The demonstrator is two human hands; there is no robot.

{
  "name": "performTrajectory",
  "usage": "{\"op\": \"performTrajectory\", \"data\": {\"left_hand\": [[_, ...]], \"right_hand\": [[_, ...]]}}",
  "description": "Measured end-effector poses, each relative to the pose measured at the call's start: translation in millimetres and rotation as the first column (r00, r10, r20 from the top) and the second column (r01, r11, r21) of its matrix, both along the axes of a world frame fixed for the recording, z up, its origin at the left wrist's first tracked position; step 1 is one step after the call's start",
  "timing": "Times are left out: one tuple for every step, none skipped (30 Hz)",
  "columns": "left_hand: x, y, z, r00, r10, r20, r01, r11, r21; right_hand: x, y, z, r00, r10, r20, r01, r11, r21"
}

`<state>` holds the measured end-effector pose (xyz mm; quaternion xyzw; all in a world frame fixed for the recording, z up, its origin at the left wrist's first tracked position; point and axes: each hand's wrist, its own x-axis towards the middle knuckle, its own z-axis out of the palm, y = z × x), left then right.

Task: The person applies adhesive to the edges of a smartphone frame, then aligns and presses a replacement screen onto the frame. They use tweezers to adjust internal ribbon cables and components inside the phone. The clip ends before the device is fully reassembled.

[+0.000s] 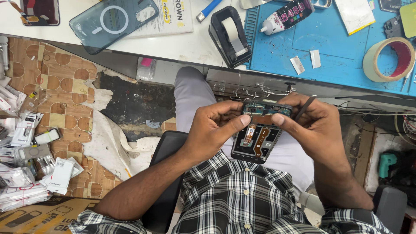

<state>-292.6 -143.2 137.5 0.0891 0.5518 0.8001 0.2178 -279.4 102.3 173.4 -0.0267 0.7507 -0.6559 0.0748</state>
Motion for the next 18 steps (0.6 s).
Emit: {"op": "performTrajectory", "data": {"left_hand": [[0.2,-0.2,-0.4,1.000,-0.003,-0.002,0.003,1.000,0.010],[0.7,-0.3,-0.5,1.000,-0.002,-0.003,0.002,1.000,0.002],[1.2,-0.5,-0.5,1.000,-0.001,-0.003,0.001,1.000,-0.006],[1.6,-0.2,-1.0,1.000,0.000,-0.003,0.000,1.000,-0.013],[1.6,-0.2,-1.4,1.000,0.001,-0.006,-0.002,1.000,-0.024],[1.5,-0.3,-2.1,1.000,0.003,-0.008,-0.003,0.999,-0.035],[1.6,-0.4,-2.9,1.000,0.004,-0.012,-0.004,0.999,-0.047],[1.7,-0.3,-4.0,1.000,0.002,-0.006,-0.002,0.999,-0.046],[1.9,-0.5,-5.1,1.000,0.001,0.000,-0.001,0.999,-0.046],[2.2,-0.6,-6.3,1.000,0.001,0.005,0.000,0.999,-0.047],[1.8,0.5,-7.9,1.000,0.000,0.007,0.000,1.000,-0.026],[1.2,3.1,-9.8,1.000,-0.002,0.009,0.002,1.000,-0.005],[0.9,5.1,-11.3,1.000,-0.005,0.011,0.005,1.000,0.015],[1.2,7.1,-12.4,0.998,-0.012,0.060,0.008,0.998,0.065],[1.5,9.1,-13.3,0.994,-0.020,0.107,0.008,0.993,0.116],[1.5,10.6,-13.8,0.988,-0.032,0.153,0.006,0.986,0.166],[2.6,12.3,-13.7,0.986,-0.045,0.163,0.016,0.985,0.171],[4.2,14.0,-13.2,0.983,-0.056,0.173,0.025,0.984,0.176]], "right_hand": [[0.2,-1.0,-0.1,1.000,0.021,-0.022,-0.021,1.000,0.008],[0.4,-1.9,-0.5,1.000,0.007,-0.014,-0.007,1.000,0.023],[0.9,-3.2,-1.5,1.000,-0.007,-0.006,0.007,0.999,0.039],[1.3,-4.1,-2.7,1.000,-0.021,0.003,0.021,0.998,0.055],[1.8,-4.7,-3.9,1.000,-0.027,-0.004,0.028,0.997,0.075],[2.2,-5.0,-5.3,0.999,-0.033,-0.010,0.034,0.995,0.096],[2.5,-5.1,-6.7,0.999,-0.039,-0.018,0.040,0.992,0.116],[2.6,-4.8,-8.0,0.999,-0.038,-0.015,0.039,0.993,0.108],[2.0,-4.4,-9.5,0.999,-0.036,-0.012,0.037,0.994,0.099],[1.3,-4.0,-11.0,0.999,-0.034,-0.009,0.034,0.995,0.091],[0.6,-3.7,-12.3,0.999,-0.045,0.017,0.043,0.997,0.064],[0.0,-3.5,-13.8,0.998,-0.056,0.042,0.055,0.998,0.037],[-0.8,-3.7,-15.2,0.995,-0.069,0.069,0.068,0.998,0.009],[-1.3,-4.5,-16.9,0.992,-0.084,0.098,0.090,0.994,-0.058],[-2.5,-5.9,-19.0,0.987,-0.096,0.126,0.112,0.986,-0.124],[-3.6,-7.1,-20.5,0.982,-0.107,0.154,0.136,0.972,-0.189],[-5.1,-7.8,-21.5,0.981,-0.112,0.159,0.141,0.973,-0.185],[-6.6,-8.7,-22.2,0.979,-0.114,0.166,0.144,0.973,-0.180]]}}
